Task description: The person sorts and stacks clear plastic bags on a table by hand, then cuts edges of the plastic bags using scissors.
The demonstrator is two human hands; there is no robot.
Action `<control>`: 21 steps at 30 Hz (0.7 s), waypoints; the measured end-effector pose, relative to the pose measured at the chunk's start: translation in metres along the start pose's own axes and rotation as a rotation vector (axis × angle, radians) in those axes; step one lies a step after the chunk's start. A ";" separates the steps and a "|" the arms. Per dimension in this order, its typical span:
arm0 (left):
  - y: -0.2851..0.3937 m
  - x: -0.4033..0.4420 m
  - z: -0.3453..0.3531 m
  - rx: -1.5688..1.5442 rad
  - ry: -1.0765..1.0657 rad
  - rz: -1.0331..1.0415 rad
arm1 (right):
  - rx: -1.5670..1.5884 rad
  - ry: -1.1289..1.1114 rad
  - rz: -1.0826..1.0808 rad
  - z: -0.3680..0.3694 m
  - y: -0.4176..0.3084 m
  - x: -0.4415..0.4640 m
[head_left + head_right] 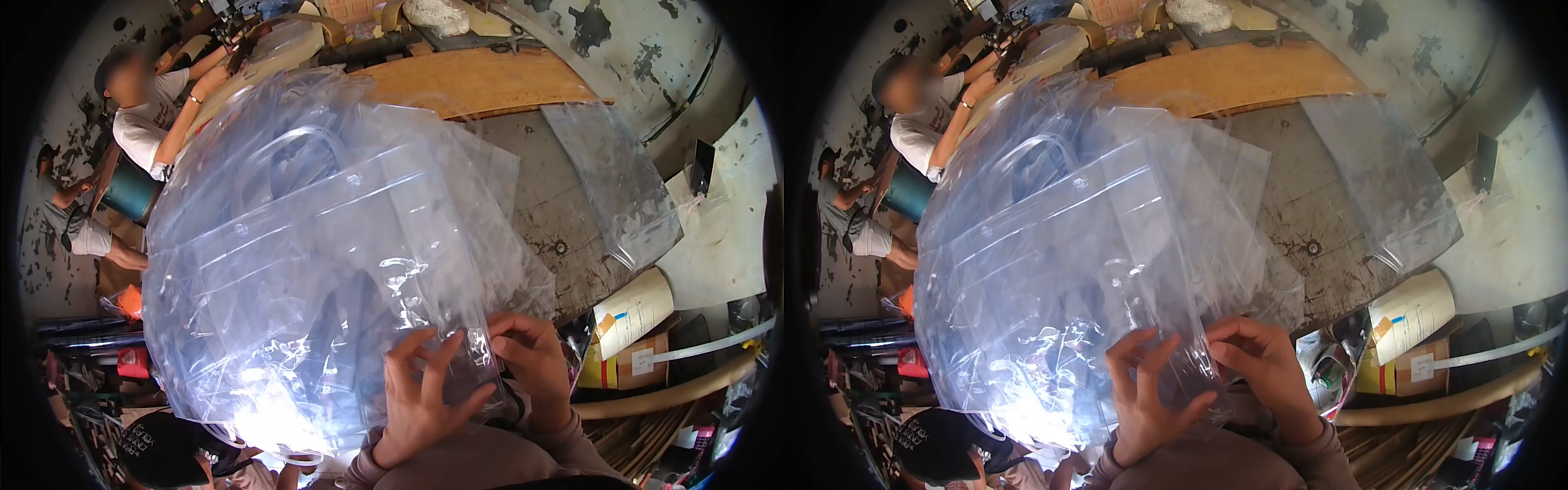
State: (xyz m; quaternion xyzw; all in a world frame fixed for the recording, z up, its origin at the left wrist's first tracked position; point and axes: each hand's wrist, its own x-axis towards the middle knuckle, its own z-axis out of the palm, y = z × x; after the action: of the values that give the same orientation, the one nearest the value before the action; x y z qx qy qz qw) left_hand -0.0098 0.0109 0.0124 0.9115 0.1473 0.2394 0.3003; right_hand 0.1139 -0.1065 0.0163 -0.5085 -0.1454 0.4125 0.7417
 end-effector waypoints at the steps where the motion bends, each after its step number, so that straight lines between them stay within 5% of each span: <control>1: 0.001 0.001 0.003 -0.067 0.025 -0.052 | 0.048 0.030 0.009 0.001 0.002 0.001; 16: 0.002 0.007 0.005 -0.600 0.020 -0.249 | 0.021 0.018 0.048 0.013 0.008 0.002; 21: 0.001 0.009 0.008 -0.543 0.061 -0.217 | -0.006 0.013 0.037 0.012 0.010 0.003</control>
State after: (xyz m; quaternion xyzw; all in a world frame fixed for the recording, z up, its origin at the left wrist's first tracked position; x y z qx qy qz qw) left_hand 0.0023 0.0099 0.0109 0.7691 0.1833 0.2638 0.5525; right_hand 0.1037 -0.0956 0.0123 -0.5162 -0.1323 0.4222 0.7334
